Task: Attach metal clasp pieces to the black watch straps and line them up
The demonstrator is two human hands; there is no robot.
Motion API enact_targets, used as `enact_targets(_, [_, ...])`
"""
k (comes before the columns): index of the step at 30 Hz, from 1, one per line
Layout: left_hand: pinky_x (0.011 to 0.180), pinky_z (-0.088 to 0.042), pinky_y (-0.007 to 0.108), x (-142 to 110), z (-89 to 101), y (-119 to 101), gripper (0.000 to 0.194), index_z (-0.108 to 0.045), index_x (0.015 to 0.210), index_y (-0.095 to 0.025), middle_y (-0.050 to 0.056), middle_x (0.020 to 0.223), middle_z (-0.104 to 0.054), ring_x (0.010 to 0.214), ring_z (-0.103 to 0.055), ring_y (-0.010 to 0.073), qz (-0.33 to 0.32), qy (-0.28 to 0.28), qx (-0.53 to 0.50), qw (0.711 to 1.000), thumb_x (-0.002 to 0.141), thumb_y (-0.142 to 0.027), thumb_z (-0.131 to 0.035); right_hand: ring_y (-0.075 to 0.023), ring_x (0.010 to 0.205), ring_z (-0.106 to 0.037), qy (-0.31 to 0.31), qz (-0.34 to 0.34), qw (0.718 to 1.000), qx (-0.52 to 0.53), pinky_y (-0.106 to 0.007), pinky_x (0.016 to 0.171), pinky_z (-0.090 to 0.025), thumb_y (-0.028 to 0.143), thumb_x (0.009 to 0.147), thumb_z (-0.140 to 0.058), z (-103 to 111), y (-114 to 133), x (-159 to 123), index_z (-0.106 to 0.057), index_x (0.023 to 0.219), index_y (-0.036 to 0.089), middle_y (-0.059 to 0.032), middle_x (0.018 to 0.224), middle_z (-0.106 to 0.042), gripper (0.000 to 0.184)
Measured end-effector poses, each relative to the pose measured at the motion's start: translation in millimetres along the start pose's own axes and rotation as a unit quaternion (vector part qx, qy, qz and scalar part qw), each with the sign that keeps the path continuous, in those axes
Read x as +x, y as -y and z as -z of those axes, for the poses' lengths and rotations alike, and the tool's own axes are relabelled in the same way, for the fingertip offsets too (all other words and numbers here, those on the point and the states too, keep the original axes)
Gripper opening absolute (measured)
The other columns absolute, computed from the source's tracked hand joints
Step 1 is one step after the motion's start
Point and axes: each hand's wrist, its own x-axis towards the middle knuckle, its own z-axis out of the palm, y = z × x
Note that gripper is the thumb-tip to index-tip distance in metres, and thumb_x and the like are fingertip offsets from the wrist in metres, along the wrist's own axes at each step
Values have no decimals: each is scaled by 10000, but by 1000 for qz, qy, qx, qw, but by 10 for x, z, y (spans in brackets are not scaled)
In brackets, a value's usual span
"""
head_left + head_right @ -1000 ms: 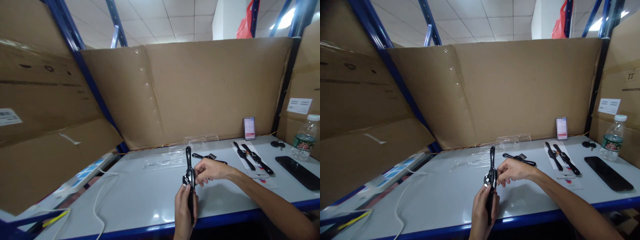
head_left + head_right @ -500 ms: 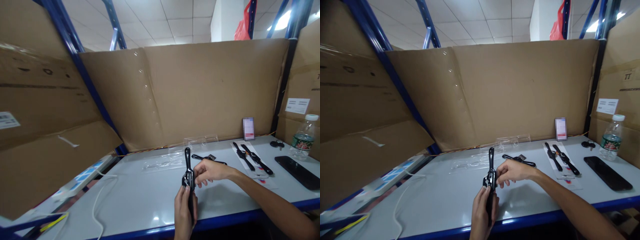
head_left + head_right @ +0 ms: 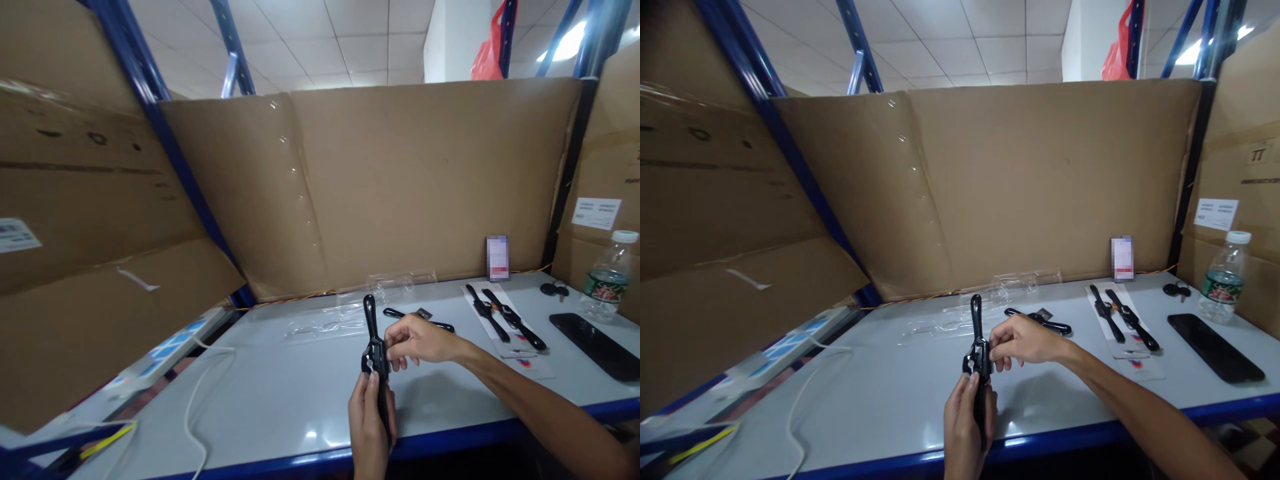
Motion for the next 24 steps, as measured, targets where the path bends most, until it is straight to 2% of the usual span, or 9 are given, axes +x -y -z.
enact_targets(4, [275,-197,147,-10,-7,1,503,-493,681,-218,-95,331,-370,265,-243,50,2,-12,-13,1000,776,-683,-658,-96,530,-590,-1,0,1000,10,-167,422,-417,262,724,-633,-20,27,-4,-605,659,163,8,618,-653,122])
enact_targets(11, [272,-203,141,-2,8,21,506,-510,713,-214,-98,329,-364,264,-241,52,-1,2,-4,1000,784,-697,-641,-97,533,-591,-3,0,1000,10,-170,432,-420,279,724,-630,-28,66,-22,-607,662,161,5,620,-648,134])
enact_targets(18, [273,-180,136,-6,5,-15,466,-574,877,-208,-112,334,-364,258,-211,48,-3,16,10,1000,813,-666,-632,-107,543,-611,9,-2,1000,13,-175,437,-424,298,738,-644,7,6,-14,-606,679,160,-4,626,-663,155])
enact_targets(24, [276,-183,136,11,5,-30,461,-579,855,-208,-106,317,-372,247,-224,46,-1,31,8,999,795,-657,-661,-105,534,-605,6,-2,1000,14,-181,428,-423,283,725,-628,-3,3,-14,-592,665,166,-10,644,-673,137])
